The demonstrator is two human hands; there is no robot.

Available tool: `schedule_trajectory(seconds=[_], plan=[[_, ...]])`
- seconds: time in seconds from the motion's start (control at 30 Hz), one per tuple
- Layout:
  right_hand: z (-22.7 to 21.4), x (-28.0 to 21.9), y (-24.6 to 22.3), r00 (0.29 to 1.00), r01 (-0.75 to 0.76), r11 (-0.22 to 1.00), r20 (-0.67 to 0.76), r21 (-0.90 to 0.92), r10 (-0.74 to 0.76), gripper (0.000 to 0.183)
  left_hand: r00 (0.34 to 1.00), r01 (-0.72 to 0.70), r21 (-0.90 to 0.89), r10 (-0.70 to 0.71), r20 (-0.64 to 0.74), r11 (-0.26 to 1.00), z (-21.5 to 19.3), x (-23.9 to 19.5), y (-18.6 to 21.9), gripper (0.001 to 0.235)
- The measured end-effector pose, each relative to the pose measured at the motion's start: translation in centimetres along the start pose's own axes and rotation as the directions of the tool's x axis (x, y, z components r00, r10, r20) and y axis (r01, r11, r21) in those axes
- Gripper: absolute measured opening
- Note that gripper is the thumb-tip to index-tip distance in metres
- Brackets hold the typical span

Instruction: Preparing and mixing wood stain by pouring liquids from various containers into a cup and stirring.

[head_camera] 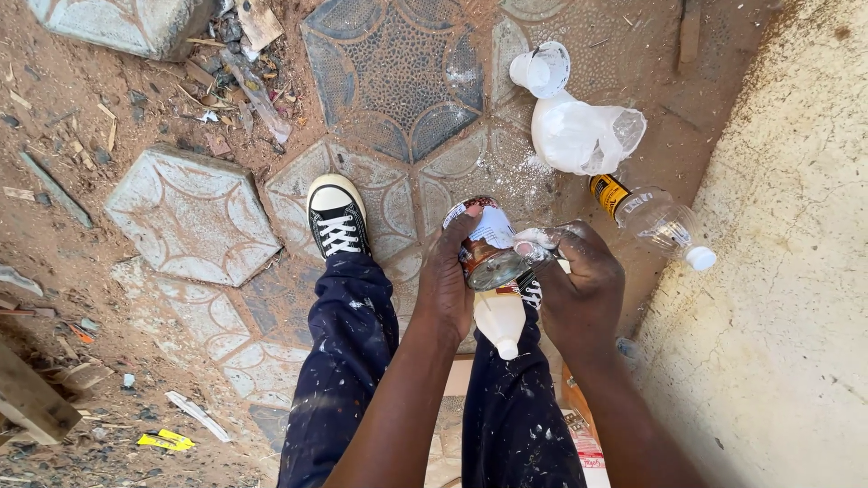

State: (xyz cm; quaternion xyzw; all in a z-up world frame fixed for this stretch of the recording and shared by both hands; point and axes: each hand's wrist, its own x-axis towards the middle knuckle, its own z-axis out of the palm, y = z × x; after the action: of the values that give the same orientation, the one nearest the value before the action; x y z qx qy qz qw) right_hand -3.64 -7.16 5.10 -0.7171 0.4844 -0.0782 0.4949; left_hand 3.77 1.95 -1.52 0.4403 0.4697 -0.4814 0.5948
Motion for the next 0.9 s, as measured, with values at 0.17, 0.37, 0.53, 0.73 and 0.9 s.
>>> schedule_trajectory(seconds=[0.17, 0.37, 0.53, 0.73, 0.9], plan=[[0.2, 0.3, -0.1, 0.917, -0.374, 0.870, -0.011, 0.322, 0.398, 0.012, 0.998, 0.060, -0.101, -0.060, 0.011, 0.993, 0.4, -0.8, 0.6, 0.035], [0.2, -0.6, 4.7, 0.718, -0.427, 0.327, 0.097, 0.843, 0.689, 0.015, 0.991, 0.134, -0.276, -0.123, 0.057, 0.952, 0.5, -0.7, 1.1, 0.035], [0.9, -0.9, 3.4, 0.686, -0.427, 0.239, 0.140, 0.872, 0.714, 0.009, 0.979, 0.200, -0.367, -0.174, 0.102, 0.909, 0.5, -1.0, 1.2, 0.033], [1.0, -3.6, 4.4, 0.709, -0.468, 0.250, 0.192, 0.847, 0.679, 0.013, 0.977, 0.206, -0.372, -0.167, 0.133, 0.905, 0.0, -1.2, 3.4, 0.041], [2.4, -5.1, -3.5, 0.471, -0.754, 0.225, 0.268, 0.618, 0.841, 0.039, 0.994, 0.103, -0.364, -0.084, 0.069, 0.926, -0.9, 0.0, 3.2, 0.046]])
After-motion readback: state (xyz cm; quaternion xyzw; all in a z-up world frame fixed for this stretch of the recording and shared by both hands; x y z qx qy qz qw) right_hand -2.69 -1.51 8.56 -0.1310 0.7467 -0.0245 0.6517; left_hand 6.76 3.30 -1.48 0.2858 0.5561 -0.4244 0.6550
